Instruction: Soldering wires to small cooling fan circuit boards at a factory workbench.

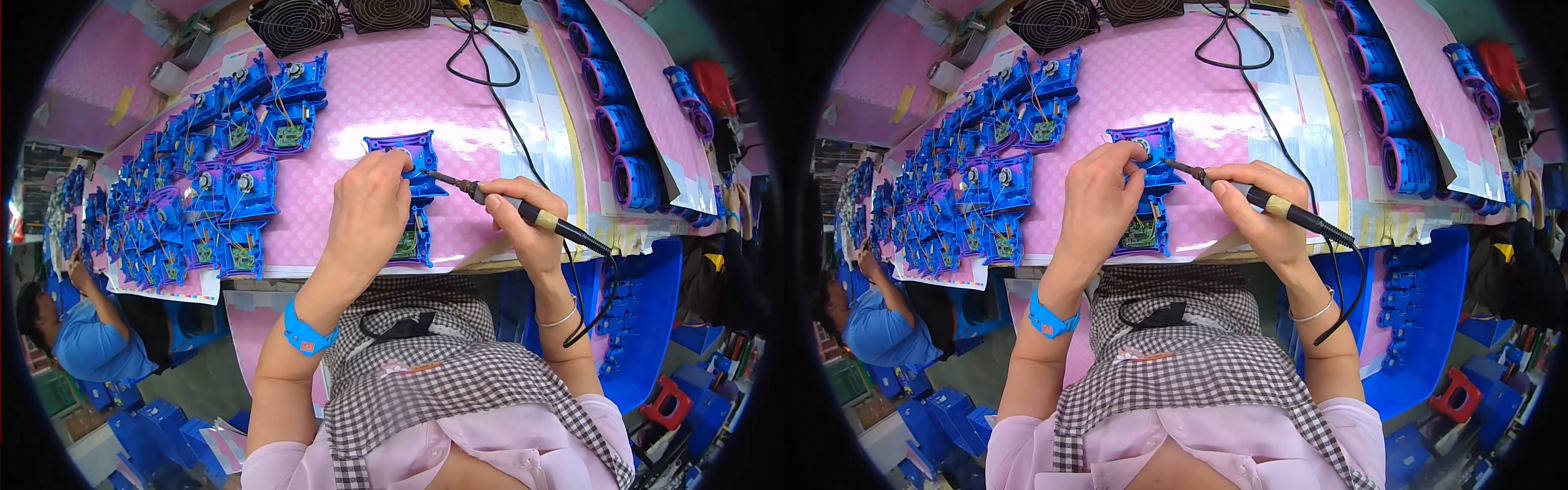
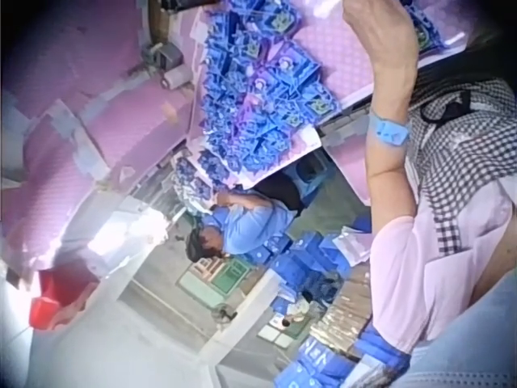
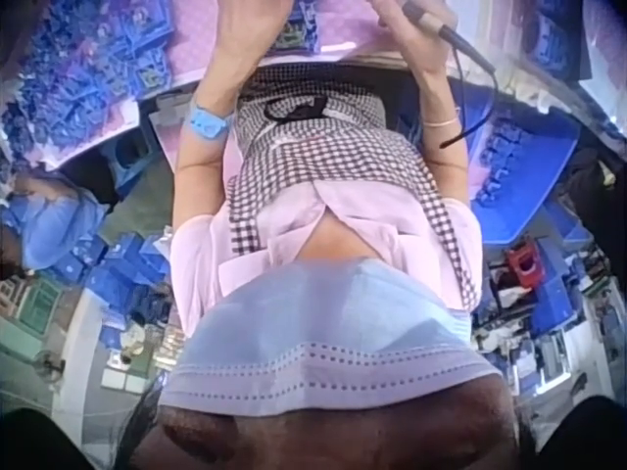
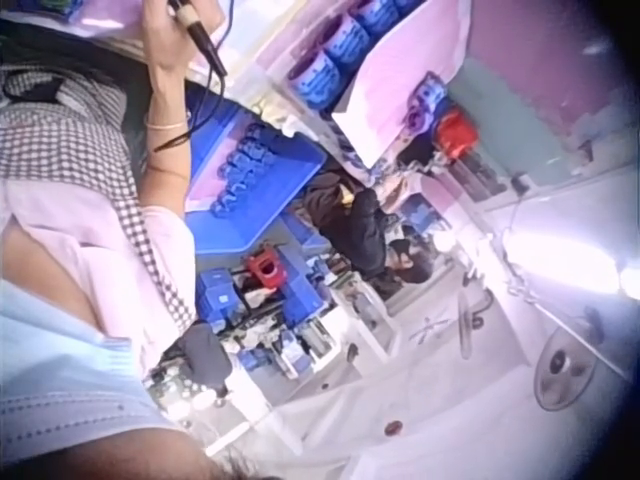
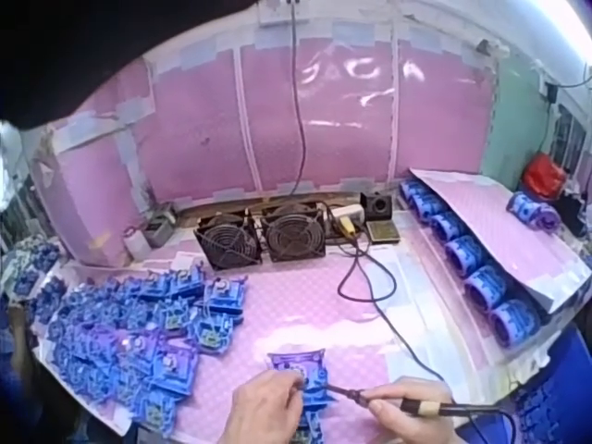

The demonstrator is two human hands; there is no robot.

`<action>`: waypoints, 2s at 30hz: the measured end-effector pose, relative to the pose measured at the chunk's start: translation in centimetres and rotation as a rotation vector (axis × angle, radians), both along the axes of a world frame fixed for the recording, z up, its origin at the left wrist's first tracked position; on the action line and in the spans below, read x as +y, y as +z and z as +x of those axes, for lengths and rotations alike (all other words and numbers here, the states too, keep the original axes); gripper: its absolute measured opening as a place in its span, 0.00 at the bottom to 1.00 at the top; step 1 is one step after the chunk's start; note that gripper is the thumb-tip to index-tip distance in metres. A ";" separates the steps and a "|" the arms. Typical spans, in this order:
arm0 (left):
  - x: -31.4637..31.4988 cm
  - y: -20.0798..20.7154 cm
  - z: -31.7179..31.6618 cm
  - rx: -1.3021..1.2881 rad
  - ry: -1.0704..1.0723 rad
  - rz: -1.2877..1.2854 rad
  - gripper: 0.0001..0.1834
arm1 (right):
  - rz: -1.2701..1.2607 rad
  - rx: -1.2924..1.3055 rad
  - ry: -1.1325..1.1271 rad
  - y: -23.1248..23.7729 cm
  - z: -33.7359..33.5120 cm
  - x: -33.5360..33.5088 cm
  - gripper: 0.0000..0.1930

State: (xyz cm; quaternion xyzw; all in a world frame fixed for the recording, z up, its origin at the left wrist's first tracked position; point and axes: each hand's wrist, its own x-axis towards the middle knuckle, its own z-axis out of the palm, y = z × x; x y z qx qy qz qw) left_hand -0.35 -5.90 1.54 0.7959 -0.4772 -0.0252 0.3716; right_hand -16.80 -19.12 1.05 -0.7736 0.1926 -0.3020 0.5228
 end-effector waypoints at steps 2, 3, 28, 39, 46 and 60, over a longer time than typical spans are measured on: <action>-0.2 -0.1 0.1 -0.015 -0.001 0.010 0.09 | 0.010 -0.001 -0.002 0.0 0.0 0.0 0.08; -0.3 -0.2 0.1 -0.014 -0.002 0.010 0.09 | 0.019 -0.001 -0.006 0.0 0.0 0.0 0.08; 2.8 -1.8 2.5 0.446 0.314 0.089 0.13 | 0.017 0.005 -0.025 0.1 -0.1 -0.2 0.08; 4.1 -1.9 2.0 0.630 0.309 0.001 0.12 | 0.049 -0.011 -0.038 0.4 -0.1 0.2 0.08; 4.7 -1.4 0.7 0.557 0.307 -0.125 0.10 | 0.047 -0.030 -0.042 0.5 -0.2 0.1 0.08; 1.4 -0.5 -0.3 0.528 0.194 -0.305 0.05 | 0.024 -0.020 -0.007 -0.3 0.1 0.2 0.08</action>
